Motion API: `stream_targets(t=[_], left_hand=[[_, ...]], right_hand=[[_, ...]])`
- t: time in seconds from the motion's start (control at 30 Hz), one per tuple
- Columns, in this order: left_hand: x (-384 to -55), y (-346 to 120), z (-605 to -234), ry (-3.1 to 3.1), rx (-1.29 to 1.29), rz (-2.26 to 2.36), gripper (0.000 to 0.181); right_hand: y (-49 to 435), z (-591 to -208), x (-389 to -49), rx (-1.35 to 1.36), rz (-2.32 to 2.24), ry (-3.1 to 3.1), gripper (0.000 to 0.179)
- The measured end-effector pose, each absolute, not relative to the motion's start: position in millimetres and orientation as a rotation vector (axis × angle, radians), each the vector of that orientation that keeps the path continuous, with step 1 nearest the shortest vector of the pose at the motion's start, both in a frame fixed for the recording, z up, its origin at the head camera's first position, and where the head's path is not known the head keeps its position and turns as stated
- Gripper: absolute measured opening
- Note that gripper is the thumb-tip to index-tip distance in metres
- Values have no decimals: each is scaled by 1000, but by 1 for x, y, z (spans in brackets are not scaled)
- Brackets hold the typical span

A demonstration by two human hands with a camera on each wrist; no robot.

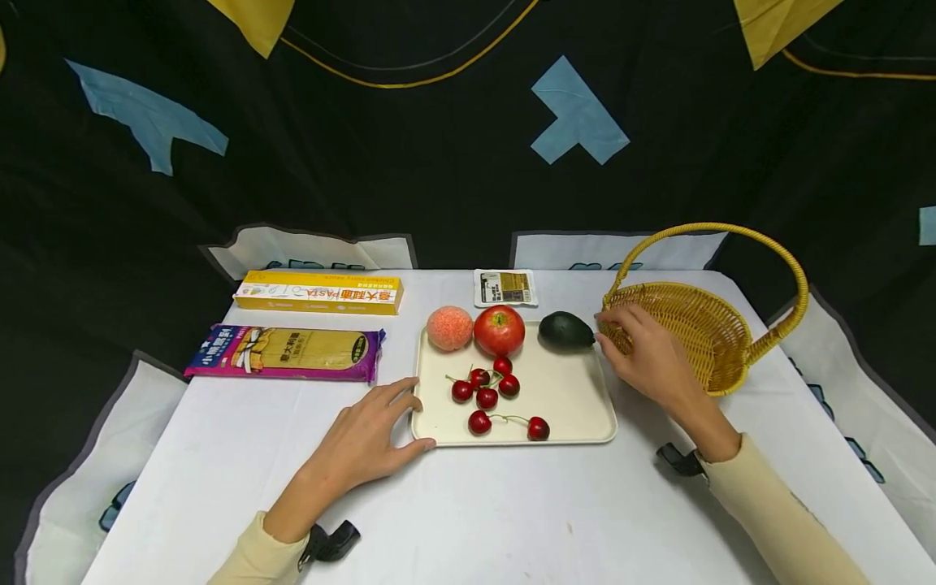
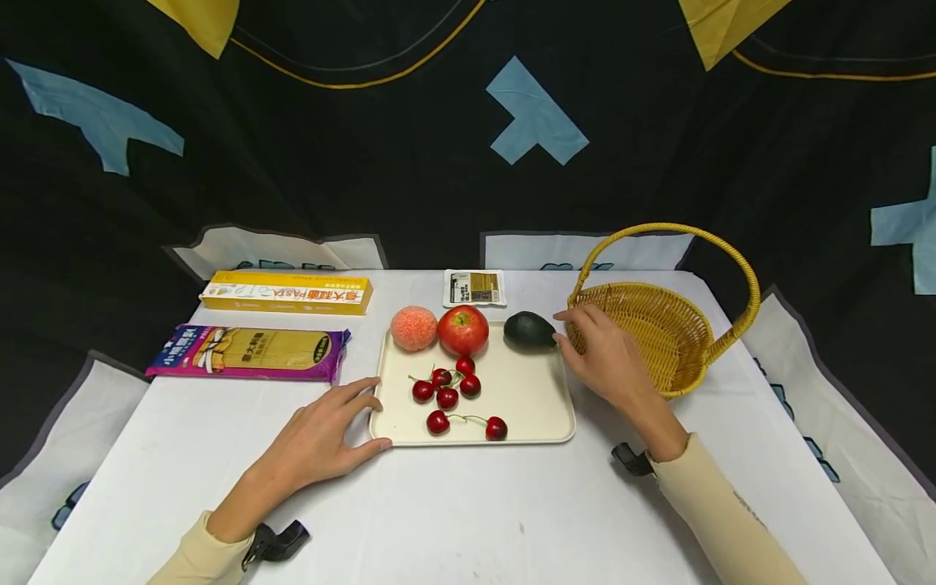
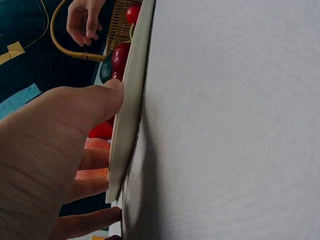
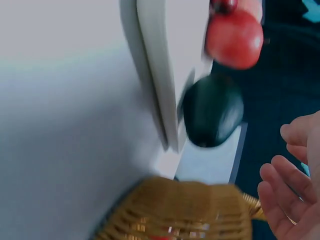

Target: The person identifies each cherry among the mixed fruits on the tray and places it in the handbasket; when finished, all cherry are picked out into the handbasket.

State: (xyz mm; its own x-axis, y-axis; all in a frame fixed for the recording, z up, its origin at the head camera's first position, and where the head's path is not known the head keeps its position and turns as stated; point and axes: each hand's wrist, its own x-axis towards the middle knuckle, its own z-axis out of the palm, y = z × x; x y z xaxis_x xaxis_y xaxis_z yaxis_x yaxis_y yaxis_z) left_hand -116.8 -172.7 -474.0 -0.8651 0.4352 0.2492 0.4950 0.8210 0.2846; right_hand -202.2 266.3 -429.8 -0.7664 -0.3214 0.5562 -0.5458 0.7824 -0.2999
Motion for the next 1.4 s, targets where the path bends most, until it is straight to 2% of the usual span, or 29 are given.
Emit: stream_targets(t=[0.37, 1.0, 1.17, 1.4], left_hand=[[-118, -172, -474, -2813, -750, -534, 49], [-117, -173, -475, -2825, -739, -519, 50], [-116, -173, -476, -2825, -736, -515, 50], [-116, -173, -475, -2825, -727, -508, 49]], right_hand=[[243, -434, -170, 767, 680, -2548, 35], [201, -452, -125, 927, 790, -2699, 32], [193, -454, -121, 962, 769, -2749, 29], [189, -456, -119, 1021, 751, -2804, 16]])
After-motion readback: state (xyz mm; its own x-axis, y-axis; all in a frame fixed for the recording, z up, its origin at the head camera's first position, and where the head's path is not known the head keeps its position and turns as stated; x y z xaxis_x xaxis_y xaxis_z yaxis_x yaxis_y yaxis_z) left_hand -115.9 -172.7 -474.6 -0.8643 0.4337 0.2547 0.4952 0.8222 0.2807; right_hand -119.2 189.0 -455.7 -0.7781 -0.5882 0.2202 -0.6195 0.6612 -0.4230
